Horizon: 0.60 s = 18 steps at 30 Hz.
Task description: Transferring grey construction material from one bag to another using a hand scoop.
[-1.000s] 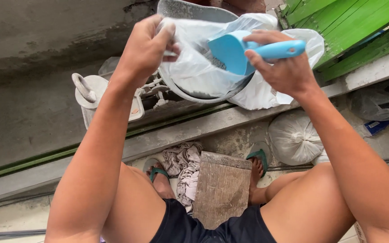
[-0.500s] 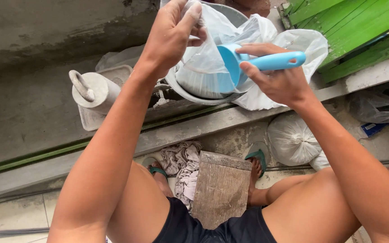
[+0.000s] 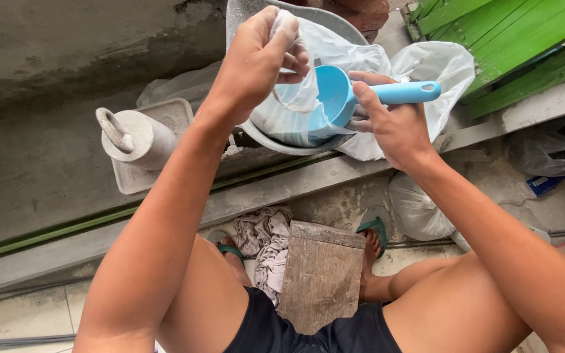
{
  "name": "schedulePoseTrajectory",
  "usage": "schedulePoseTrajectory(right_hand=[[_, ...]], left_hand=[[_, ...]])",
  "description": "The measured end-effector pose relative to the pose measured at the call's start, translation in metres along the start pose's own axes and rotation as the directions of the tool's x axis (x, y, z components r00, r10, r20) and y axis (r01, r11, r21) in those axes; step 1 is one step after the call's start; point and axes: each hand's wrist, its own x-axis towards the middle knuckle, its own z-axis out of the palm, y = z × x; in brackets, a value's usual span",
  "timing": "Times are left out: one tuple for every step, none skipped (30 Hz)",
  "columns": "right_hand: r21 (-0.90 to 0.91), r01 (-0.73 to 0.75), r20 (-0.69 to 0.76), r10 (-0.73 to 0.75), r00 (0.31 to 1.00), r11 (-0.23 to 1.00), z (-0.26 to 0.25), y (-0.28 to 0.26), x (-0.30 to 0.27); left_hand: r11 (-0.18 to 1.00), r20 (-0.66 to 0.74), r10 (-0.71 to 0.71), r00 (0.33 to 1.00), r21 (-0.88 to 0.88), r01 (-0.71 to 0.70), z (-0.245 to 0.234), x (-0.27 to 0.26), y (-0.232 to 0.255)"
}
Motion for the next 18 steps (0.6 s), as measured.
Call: schedulePoseTrajectory(right_hand=[[0.003, 0.001, -0.002, -0.001, 1.0, 1.0, -0.002, 0.002, 0.001], [0.064, -0.014, 0.014, 0.013, 1.0, 0.998, -0.003, 0.004, 0.003], [0.125, -0.029, 0.031, 0.026, 0.999, 0.992, -0.004, 0.006, 0.005], [0.127, -0.029, 0.032, 0.025, 0.999, 0.992, -0.005, 0.009, 0.006], [0.159, -0.028, 0.037, 0.023, 0.999, 0.987, -0.007, 0.011, 0.007], [0.191, -0.028, 0.044, 0.02, 0.999, 0.981, -0.008, 0.013, 0.009], [0.193, -0.027, 0.046, 0.019, 0.999, 0.981, -0.012, 0.016, 0.012], [0.244, -0.019, 0.063, 0.004, 0.998, 0.97, -0.016, 0.018, 0.015], [0.295, -0.013, 0.08, -0.012, 0.997, 0.955, -0.019, 0.021, 0.018], [0.296, -0.012, 0.082, -0.013, 0.997, 0.955, -0.022, 0.018, 0.017], [0.326, -0.023, 0.073, -0.001, 0.997, 0.945, -0.024, 0.016, 0.017], [0.354, -0.032, 0.064, 0.01, 0.998, 0.935, -0.028, 0.013, 0.016], [0.353, -0.032, 0.065, 0.009, 0.998, 0.935, -0.029, 0.012, 0.015], [0.357, -0.026, 0.046, 0.01, 0.999, 0.934, -0.032, 0.01, 0.015], [0.36, -0.02, 0.028, 0.011, 1.0, 0.933, -0.035, 0.008, 0.014], [0.36, -0.017, 0.026, 0.008, 1.0, 0.933, -0.038, 0.005, 0.012], [0.381, -0.001, 0.019, -0.007, 1.0, 0.925, -0.04, 0.003, 0.011], [0.402, 0.016, 0.011, -0.022, 1.0, 0.915, -0.043, 0.001, 0.009]], left_hand=[[1.0, 0.002, 0.001, 1.0, 0.003, -0.001, -0.001, -0.002, 0.002], [0.999, 0.011, -0.007, 1.0, -0.038, 0.008, -0.003, -0.004, 0.003], [0.997, 0.02, -0.015, 1.0, -0.078, 0.017, -0.005, -0.006, 0.005], [0.997, 0.019, -0.015, 1.0, -0.077, 0.016, -0.007, -0.009, 0.007], [0.993, 0.022, -0.034, 0.999, -0.108, 0.036, -0.009, -0.012, 0.01], [0.989, 0.025, -0.053, 0.998, -0.139, 0.056, -0.011, -0.015, 0.013], [0.989, 0.023, -0.053, 0.998, -0.137, 0.056, -0.013, -0.018, 0.013], [0.977, 0.013, -0.086, 0.996, -0.197, 0.087, -0.015, -0.02, 0.013], [0.96, 0.004, -0.12, 0.993, -0.256, 0.117, -0.017, -0.023, 0.014], [0.96, 0.002, -0.12, 0.993, -0.254, 0.116, -0.02, -0.024, 0.013], [0.947, -0.025, -0.152, 0.988, -0.291, 0.138, -0.023, -0.025, 0.013], [0.931, -0.05, -0.184, 0.982, -0.329, 0.158, -0.025, -0.025, 0.012], [0.931, -0.05, -0.183, 0.982, -0.329, 0.157, -0.029, -0.027, 0.012], [0.922, -0.076, -0.171, 0.982, -0.365, 0.132, -0.031, -0.027, 0.012], [0.91, -0.103, -0.16, 0.982, -0.4, 0.106, -0.034, -0.027, 0.012], [0.911, -0.101, -0.156, 0.982, -0.399, 0.104, -0.036, -0.028, 0.012], [0.912, -0.11, -0.165, 0.98, -0.395, 0.109, -0.038, -0.03, 0.013], [0.913, -0.118, -0.172, 0.978, -0.391, 0.114, -0.04, -0.031, 0.013]])
